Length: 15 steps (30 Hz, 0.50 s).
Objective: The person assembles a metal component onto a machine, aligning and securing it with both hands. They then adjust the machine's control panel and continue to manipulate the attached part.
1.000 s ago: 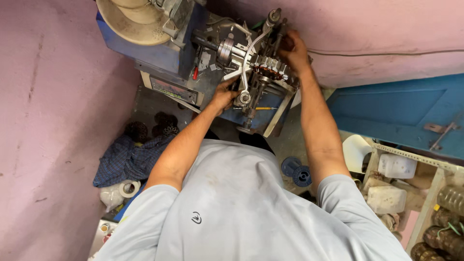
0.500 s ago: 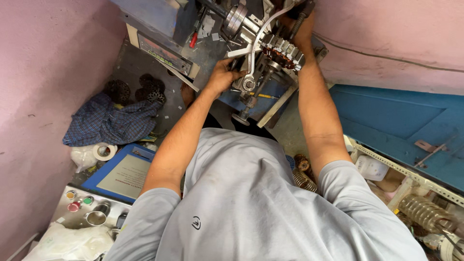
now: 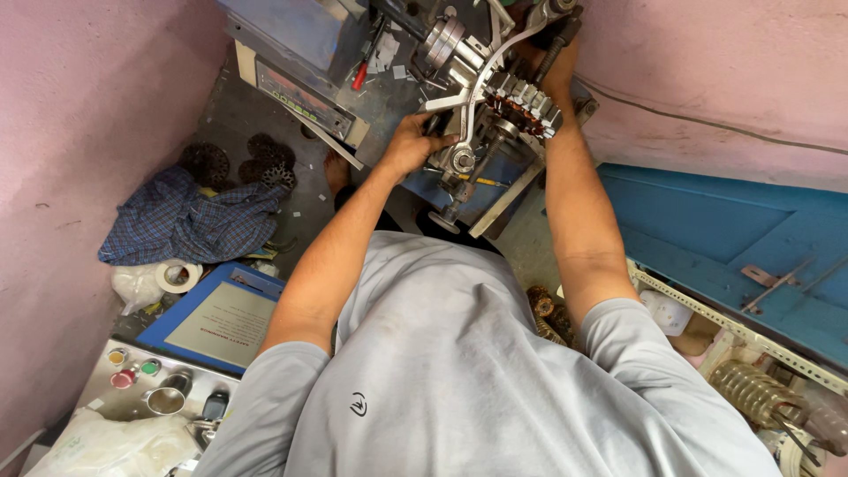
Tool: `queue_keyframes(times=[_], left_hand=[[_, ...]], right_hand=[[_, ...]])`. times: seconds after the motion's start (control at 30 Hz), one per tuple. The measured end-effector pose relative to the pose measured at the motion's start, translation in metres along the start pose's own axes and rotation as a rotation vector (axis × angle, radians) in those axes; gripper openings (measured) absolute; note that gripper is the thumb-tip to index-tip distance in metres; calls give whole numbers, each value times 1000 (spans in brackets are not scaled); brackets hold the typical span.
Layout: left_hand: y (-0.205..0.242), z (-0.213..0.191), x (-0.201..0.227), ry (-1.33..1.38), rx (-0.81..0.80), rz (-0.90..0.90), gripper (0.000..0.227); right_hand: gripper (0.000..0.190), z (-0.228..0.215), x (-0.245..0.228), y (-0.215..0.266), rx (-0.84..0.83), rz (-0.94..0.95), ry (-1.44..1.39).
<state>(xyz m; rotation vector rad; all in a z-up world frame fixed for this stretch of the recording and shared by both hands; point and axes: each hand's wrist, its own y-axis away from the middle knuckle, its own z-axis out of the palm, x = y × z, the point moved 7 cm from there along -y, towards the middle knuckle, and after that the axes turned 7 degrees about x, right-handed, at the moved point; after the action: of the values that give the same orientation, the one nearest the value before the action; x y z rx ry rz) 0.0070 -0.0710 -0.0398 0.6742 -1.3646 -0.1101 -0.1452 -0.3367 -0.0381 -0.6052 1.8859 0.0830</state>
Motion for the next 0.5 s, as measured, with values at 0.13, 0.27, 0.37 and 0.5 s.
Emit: queue_keyframes(times=[0.13,0.27,0.37,0.5], left_hand=[[-1,1,4,20,-8,22,54],[5,-1,7,32,29,17,52],[13,-11,9,5,110,-15,43],[40,-42,13,30,290,139,32]], right_hand=[[37,0,-2,0,1,4,-7],[35,-2,-2,1,-36,15,-32],[37,-8,-4,3,-115,75,-175],[57,-43,-21,43,150,171,-223]])
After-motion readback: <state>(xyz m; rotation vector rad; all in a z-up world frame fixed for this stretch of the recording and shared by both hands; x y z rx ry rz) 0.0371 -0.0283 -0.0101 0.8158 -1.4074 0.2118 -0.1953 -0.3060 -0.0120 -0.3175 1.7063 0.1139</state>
